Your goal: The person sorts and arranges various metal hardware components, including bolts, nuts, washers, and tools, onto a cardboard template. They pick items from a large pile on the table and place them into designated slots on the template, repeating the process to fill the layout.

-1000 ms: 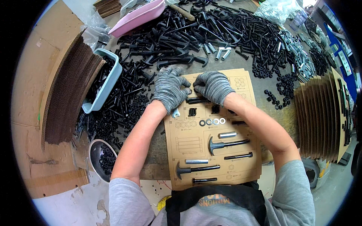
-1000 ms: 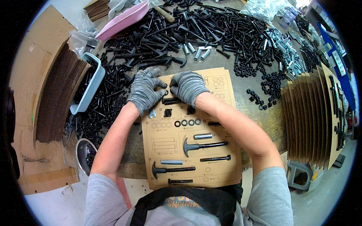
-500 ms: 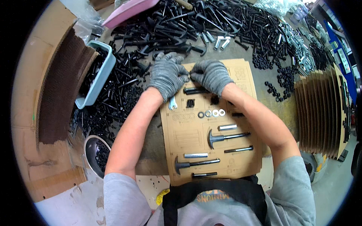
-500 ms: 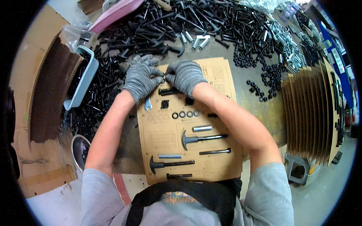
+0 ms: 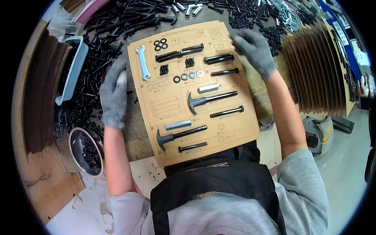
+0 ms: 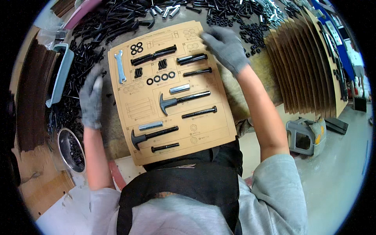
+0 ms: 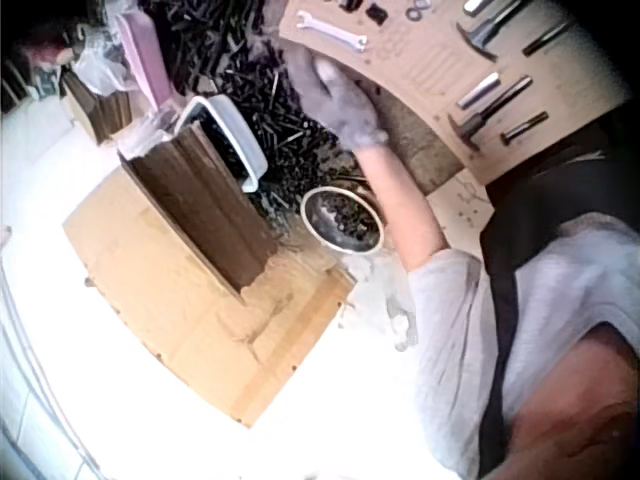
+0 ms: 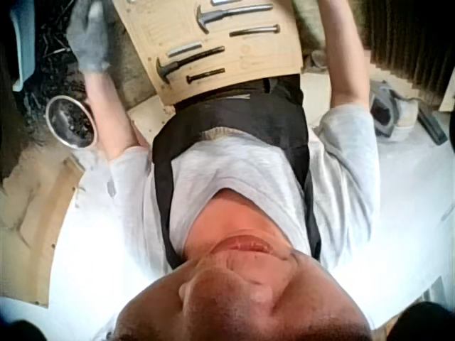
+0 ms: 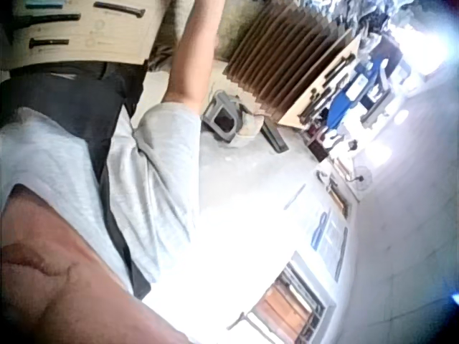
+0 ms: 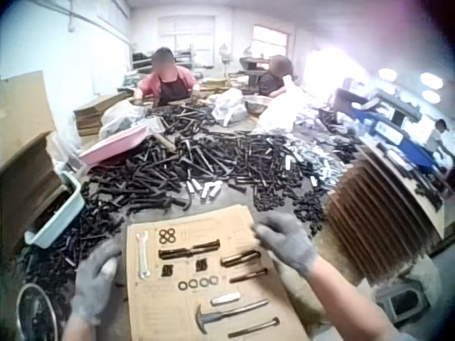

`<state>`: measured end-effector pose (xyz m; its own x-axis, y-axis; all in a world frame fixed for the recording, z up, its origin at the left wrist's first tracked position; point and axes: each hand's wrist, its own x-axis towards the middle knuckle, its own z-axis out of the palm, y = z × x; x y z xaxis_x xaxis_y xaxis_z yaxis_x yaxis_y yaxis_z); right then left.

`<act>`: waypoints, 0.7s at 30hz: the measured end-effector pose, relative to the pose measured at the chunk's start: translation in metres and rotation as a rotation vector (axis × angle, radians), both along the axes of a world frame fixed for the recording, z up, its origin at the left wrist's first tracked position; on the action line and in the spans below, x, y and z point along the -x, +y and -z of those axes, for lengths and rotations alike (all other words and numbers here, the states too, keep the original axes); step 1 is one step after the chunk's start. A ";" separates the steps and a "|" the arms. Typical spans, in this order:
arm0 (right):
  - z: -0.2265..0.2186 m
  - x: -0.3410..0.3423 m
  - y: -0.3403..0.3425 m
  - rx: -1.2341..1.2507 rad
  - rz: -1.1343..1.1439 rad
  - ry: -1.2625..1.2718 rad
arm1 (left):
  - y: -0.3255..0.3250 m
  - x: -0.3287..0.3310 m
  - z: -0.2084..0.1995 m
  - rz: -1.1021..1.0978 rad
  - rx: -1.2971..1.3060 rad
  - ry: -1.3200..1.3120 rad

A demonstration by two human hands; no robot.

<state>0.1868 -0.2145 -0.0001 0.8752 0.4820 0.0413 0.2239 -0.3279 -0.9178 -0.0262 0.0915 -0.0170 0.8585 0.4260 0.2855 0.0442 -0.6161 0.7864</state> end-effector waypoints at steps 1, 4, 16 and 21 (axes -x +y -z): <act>0.011 0.011 -0.022 0.033 0.090 0.026 | -0.006 0.023 0.013 -0.076 0.094 0.028; 0.032 0.058 -0.066 -0.060 0.061 0.096 | -0.042 0.076 0.035 -0.108 0.490 -0.026; 0.040 0.100 -0.075 -0.018 -0.053 0.085 | -0.097 0.074 0.045 0.044 1.176 -0.310; 0.045 0.036 -0.105 0.188 0.078 -0.132 | -0.088 0.076 0.047 -0.320 0.743 -0.278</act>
<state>0.1507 -0.3198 -0.0446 0.9032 0.4228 0.0735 0.3049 -0.5117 -0.8032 -0.1026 0.0033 -0.0639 0.6046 0.7963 0.0183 -0.1266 0.0734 0.9892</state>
